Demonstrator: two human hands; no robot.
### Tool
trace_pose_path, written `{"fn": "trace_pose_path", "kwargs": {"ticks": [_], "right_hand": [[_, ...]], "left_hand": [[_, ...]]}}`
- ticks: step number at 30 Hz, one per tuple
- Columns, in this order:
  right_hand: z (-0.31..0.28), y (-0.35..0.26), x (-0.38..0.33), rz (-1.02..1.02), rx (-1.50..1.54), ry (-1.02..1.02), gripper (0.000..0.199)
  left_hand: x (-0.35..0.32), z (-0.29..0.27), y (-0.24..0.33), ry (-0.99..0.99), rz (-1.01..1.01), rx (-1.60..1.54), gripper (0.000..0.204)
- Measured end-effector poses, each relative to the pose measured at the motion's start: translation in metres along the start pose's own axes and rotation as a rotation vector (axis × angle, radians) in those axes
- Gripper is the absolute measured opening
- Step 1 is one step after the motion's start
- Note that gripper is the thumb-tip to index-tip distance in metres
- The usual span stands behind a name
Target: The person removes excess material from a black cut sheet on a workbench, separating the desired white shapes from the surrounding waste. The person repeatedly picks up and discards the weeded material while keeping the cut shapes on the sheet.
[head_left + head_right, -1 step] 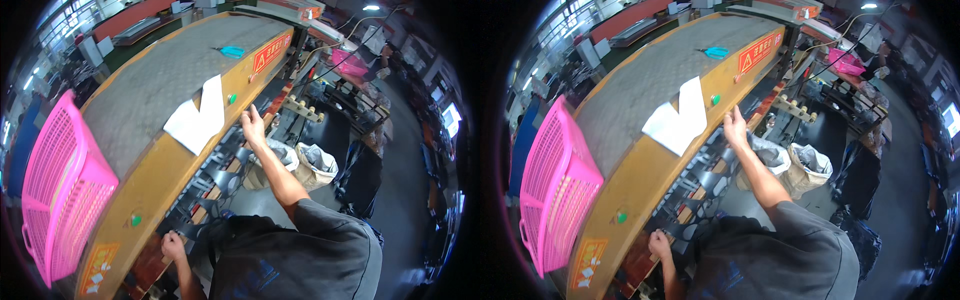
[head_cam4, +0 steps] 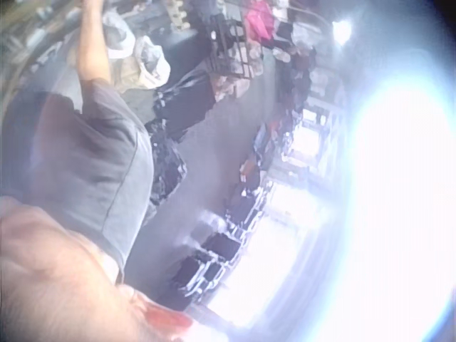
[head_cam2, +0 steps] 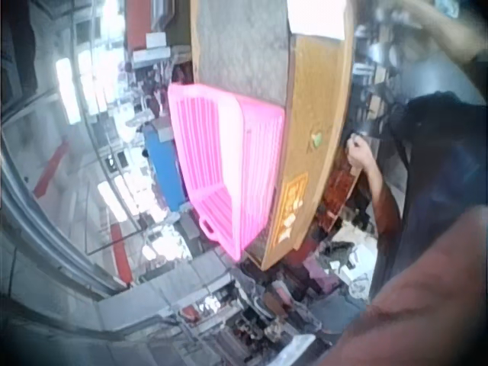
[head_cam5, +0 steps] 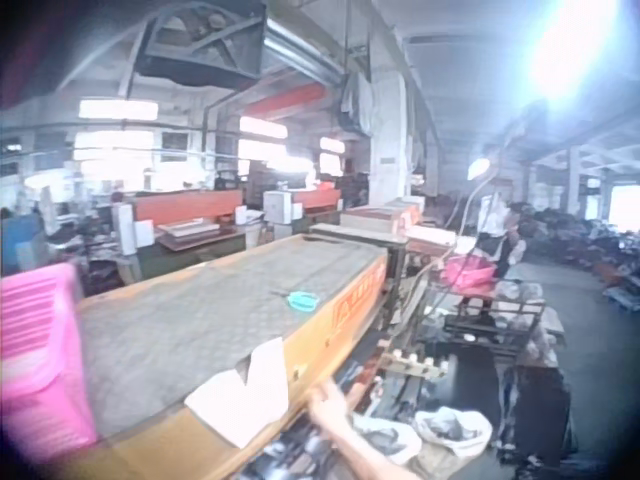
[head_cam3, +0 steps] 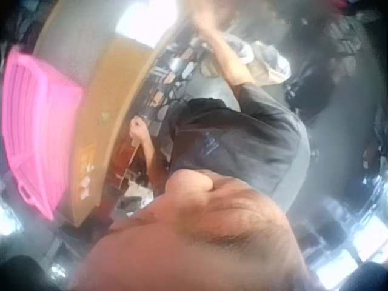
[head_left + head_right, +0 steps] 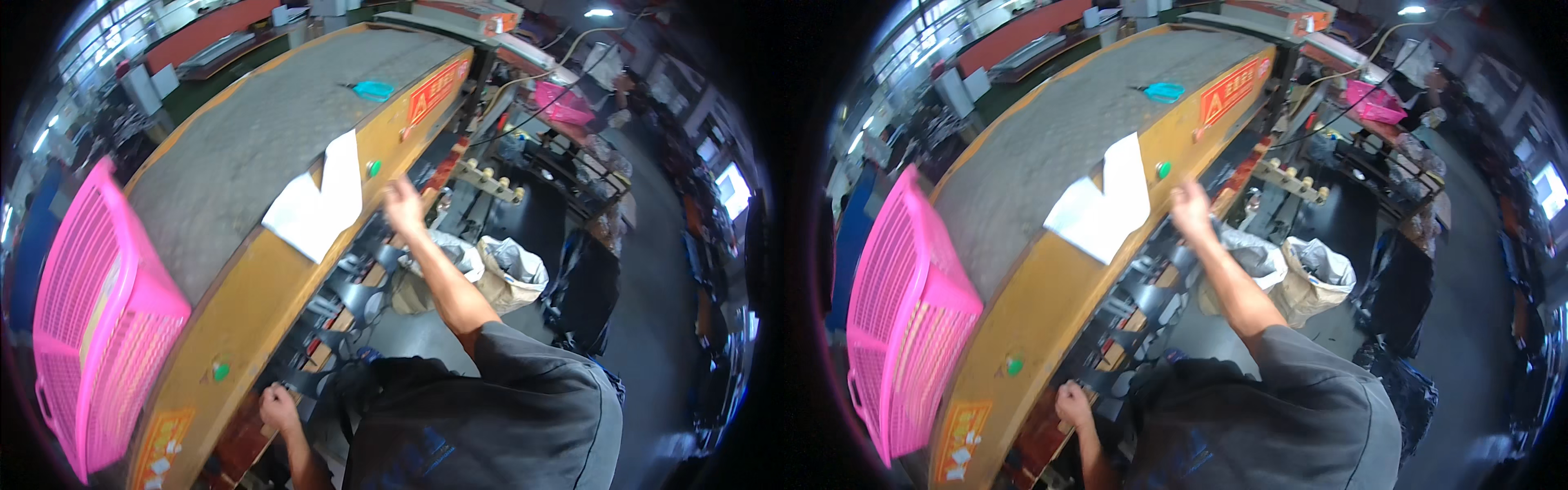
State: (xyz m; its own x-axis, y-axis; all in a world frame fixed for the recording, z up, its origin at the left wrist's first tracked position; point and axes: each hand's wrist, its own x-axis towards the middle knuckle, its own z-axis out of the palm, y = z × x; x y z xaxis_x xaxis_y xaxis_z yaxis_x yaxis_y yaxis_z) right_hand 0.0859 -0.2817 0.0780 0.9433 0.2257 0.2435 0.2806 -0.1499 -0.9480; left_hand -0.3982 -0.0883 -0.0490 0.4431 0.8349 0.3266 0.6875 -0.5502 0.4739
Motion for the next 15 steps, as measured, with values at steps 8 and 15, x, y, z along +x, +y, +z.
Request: {"fn": "trace_pose_path", "kwargs": {"ticks": [8,15], "right_hand": [[0.025,0.048,-0.070,-0.465,-0.447,-0.481,0.021],[0.072,0.083,-0.082,-0.537,-0.696,-0.640,0.029]], "left_hand": [[0.034,0.052,-0.033,-0.114,0.042,0.207,0.034],[0.057,0.063,-0.027,0.035,0.126,-0.010,0.016]]}}
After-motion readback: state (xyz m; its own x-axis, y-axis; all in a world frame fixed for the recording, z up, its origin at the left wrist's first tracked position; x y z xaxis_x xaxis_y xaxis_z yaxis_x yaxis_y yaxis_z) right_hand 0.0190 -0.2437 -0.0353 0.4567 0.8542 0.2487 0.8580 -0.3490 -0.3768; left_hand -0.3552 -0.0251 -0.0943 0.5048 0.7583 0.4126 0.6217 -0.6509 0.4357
